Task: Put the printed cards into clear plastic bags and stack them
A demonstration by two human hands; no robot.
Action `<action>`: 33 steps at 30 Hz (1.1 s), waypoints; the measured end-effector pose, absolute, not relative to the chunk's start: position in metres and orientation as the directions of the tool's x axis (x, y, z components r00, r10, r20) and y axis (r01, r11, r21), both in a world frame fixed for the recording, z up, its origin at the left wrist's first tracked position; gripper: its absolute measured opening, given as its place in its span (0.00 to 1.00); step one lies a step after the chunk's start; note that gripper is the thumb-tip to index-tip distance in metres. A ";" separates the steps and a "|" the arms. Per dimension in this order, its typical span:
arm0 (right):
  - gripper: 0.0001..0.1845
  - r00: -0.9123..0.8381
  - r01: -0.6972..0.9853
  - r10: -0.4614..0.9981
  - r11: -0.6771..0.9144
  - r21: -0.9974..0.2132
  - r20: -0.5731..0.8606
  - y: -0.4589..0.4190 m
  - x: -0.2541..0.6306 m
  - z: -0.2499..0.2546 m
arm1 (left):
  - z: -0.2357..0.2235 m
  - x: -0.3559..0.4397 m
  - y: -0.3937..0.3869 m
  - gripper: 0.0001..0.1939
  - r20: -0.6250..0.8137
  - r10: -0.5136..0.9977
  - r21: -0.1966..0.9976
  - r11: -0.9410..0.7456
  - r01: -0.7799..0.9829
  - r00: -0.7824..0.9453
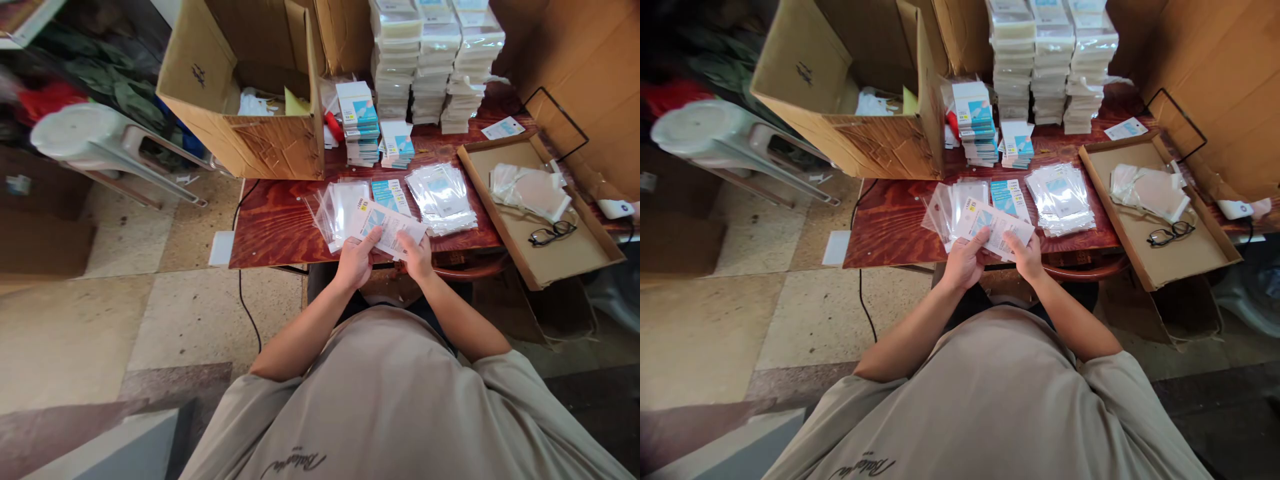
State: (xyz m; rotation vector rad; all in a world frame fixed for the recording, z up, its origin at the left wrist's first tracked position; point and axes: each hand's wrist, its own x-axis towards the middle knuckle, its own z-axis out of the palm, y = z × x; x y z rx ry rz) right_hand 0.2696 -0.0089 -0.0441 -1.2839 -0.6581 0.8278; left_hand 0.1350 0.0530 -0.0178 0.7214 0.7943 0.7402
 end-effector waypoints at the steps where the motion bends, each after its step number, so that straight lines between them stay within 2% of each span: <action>1: 0.35 0.509 -0.172 0.859 0.043 -0.984 -0.052 -0.008 0.267 -0.040 | -0.017 0.134 0.054 0.20 -0.353 0.796 0.796 0.532 -0.289 0.492; 3: 0.35 0.469 -0.168 0.880 0.001 -0.986 -0.080 -0.007 0.264 -0.031 | -0.016 0.130 0.059 0.21 -0.333 0.823 0.824 0.492 -0.283 0.460; 9: 0.33 0.533 -0.159 0.837 -0.046 -0.986 -0.125 -0.010 0.268 -0.024 | -0.018 0.115 0.078 0.21 -0.282 0.922 0.874 0.360 -0.326 0.264; 12: 0.34 0.356 -0.190 0.917 -0.117 -0.975 -0.179 -0.017 0.277 -0.020 | -0.022 0.113 0.083 0.21 -0.292 0.928 0.871 0.358 -0.337 0.230; 15: 0.35 0.212 -0.187 0.950 -0.190 -0.964 -0.228 -0.025 0.285 -0.014 | -0.023 0.112 0.085 0.22 -0.303 0.913 0.847 0.389 -0.361 0.273; 18: 0.34 0.306 -0.147 0.919 -0.211 -0.966 -0.248 -0.027 0.286 -0.017 | -0.020 0.115 0.080 0.22 -0.274 0.914 0.844 0.378 -0.380 0.300; 22: 0.33 0.518 -0.068 0.840 -0.151 -0.986 -0.165 -0.025 0.278 -0.030 | -0.019 0.122 0.064 0.25 -0.254 0.895 0.843 0.391 -0.370 0.367; 25: 0.31 0.491 -0.082 0.855 -0.146 -0.986 -0.168 -0.026 0.275 -0.033 | -0.021 0.125 0.055 0.25 -0.259 0.881 0.856 0.399 -0.329 0.396; 27: 0.28 0.451 -0.109 0.870 -0.168 -0.980 -0.199 -0.028 0.281 -0.030 | -0.022 0.125 0.055 0.24 -0.267 0.870 0.888 0.389 -0.244 0.414; 29: 0.24 0.512 -0.102 0.836 -0.170 -0.980 -0.198 -0.028 0.296 -0.025 | -0.023 0.122 0.062 0.23 -0.261 0.875 0.939 0.328 -0.102 0.408; 31: 0.23 0.661 -0.066 0.735 -0.142 -0.988 -0.150 -0.025 0.323 -0.023 | -0.024 0.118 0.076 0.22 -0.174 0.933 0.983 0.144 0.115 0.315; 33: 0.24 0.812 0.018 0.581 -0.118 -0.993 -0.055 -0.021 0.357 -0.024 | -0.027 0.114 0.096 0.22 0.007 0.981 0.913 -0.087 0.400 0.196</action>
